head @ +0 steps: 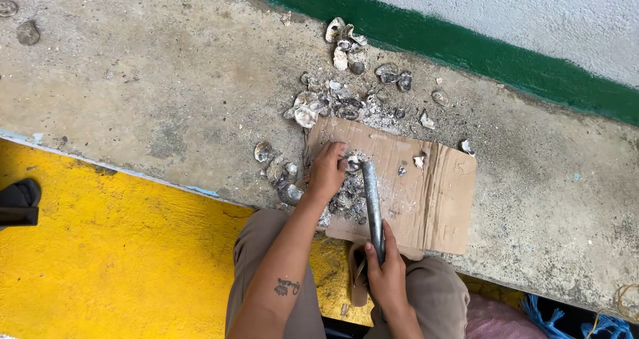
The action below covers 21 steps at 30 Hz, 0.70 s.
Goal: The recorder is using a heavy metal pipe to crush empty sea shells into small fragments on a piece of cardboard on a concrete floor.
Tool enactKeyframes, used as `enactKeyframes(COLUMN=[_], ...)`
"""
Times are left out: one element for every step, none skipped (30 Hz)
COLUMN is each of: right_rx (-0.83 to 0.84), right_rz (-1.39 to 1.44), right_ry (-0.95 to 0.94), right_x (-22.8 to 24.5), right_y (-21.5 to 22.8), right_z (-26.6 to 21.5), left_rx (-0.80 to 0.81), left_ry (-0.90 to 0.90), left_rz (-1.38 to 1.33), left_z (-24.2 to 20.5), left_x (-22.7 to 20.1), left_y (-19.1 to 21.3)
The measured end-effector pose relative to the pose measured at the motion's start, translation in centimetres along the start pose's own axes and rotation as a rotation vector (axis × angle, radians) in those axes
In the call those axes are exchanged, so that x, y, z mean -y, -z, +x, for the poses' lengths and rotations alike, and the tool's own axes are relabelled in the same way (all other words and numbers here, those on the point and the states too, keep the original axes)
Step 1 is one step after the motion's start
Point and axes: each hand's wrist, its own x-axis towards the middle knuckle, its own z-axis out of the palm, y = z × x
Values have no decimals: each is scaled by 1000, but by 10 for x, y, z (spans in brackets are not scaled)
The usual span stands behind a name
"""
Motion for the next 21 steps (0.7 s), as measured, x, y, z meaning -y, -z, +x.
enactKeyframes(right_rx=[-1,6,16,17,-26,-68,-66,34,131,131,92,54,56,14,-30,-30,7,44,43,85,129], right_rz=[-2,-18,-35,-38,-15,9,9,-23,-56,-57,-41,-25,-24,-23,-24,-25,-27,-29,-29,-61,-91], right_ry=[-5,-73,-141,-145,-32,80,82,-88,-262,-263,-191,-120,-119,-61,-7,-11,-39,-68,-71,-156,-239], right_x=[6,12,19,14,10,6,13,20,27,22,18,13,10,8,4,5,6,8,15,22,30], right_y=[2,3,5,4,3,1,3,4,7,6,5,4,3,2,2,2,3,3,6,9,11], right_z=[-1,-2,-3,-5,-4,-4,-1,3,5,4,3,1,0,-1,-3,-4,-2,1,2,4,6], left_rx=[5,-14,-35,-32,-21,-9,-12,-17,-19,-18,-24,-29,-31,-24,-14,-11,-9,-8,-4,-23,-42], left_ry=[1,-15,-29,-25,-11,4,5,0,-4,-4,-19,-35,-34,-26,-19,-18,-19,-20,-20,-43,-67], left_rz=[-2,2,7,6,11,17,18,27,34,33,36,40,41,28,13,11,32,52,51,44,38], left_z=[0,1,0,-1,0,1,1,1,1,1,2,2,2,3,2,0,1,3,3,3,3], left_x=[2,5,8,6,5,4,5,5,5,5,6,6,6,6,5,6,6,7,7,7,8], left_y=[-2,-5,-7,-7,-6,-5,-5,-5,-6,-6,-6,-6,-6,-5,-7,-8,-8,-9,-9,-9,-8])
